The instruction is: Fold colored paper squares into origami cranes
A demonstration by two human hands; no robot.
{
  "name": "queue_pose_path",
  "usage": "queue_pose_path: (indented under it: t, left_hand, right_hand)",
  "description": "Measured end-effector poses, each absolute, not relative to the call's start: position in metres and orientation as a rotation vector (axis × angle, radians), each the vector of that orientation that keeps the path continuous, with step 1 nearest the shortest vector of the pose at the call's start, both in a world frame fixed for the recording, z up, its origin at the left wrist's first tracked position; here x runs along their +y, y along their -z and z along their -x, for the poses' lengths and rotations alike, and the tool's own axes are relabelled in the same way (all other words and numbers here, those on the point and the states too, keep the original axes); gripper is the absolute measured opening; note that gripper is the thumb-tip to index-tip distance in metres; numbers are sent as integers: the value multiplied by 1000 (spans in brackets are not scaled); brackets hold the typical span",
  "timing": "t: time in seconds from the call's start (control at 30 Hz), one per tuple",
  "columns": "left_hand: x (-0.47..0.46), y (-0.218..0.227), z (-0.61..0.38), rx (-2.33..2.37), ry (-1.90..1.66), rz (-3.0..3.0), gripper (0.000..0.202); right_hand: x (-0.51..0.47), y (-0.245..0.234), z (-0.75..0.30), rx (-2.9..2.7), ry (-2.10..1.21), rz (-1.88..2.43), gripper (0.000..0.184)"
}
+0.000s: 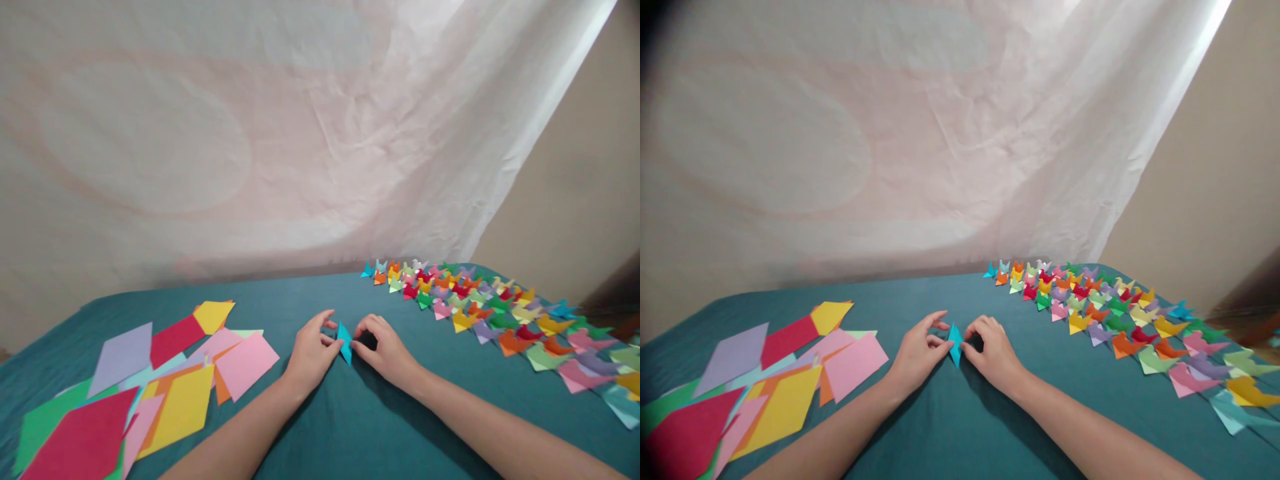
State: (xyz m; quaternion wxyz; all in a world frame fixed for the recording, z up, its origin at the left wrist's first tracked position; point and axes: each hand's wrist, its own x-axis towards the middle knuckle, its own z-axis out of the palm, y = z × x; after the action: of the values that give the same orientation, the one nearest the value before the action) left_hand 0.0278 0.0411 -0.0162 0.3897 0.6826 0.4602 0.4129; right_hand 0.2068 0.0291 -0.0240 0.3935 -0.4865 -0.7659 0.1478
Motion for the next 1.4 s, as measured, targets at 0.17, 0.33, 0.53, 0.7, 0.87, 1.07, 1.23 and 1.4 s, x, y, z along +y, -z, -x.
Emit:
queue_pose_path:
  t: [0.17,0.33,0.53,0.7,0.87,1.07,1.23,1.4]
  left_hand:
    - [44,22,-26,1159,-1020,-1943,45]
    - [42,19,-24,1164,-977,-2161,34]
    - [35,1,-19,1261,-716,-2557,9]
    - [32,-17,-19,1161,-266,-3005,16]
    - [23,-32,-22,982,-31,-3202,20]
    - [12,-41,-24,1032,73,-3139,21]
    - [9,-46,-20,983,164,-3127,20]
    - [6,-52,-16,914,177,-3125,22]
  right_hand:
    - [27,25,-205,-2147,-289,1117,22]
    - [26,27,-205,-2221,-236,1148,31]
    - [22,14,-207,-2402,-117,1145,32]
    - [23,1,-211,-2641,53,1043,27]
    - [24,-7,-218,-2734,132,898,24]
    - [18,-19,-221,-2792,67,856,28]
    - [16,-22,-223,-2777,-12,816,31]
    - [14,-28,-221,-2854,46,820,30]
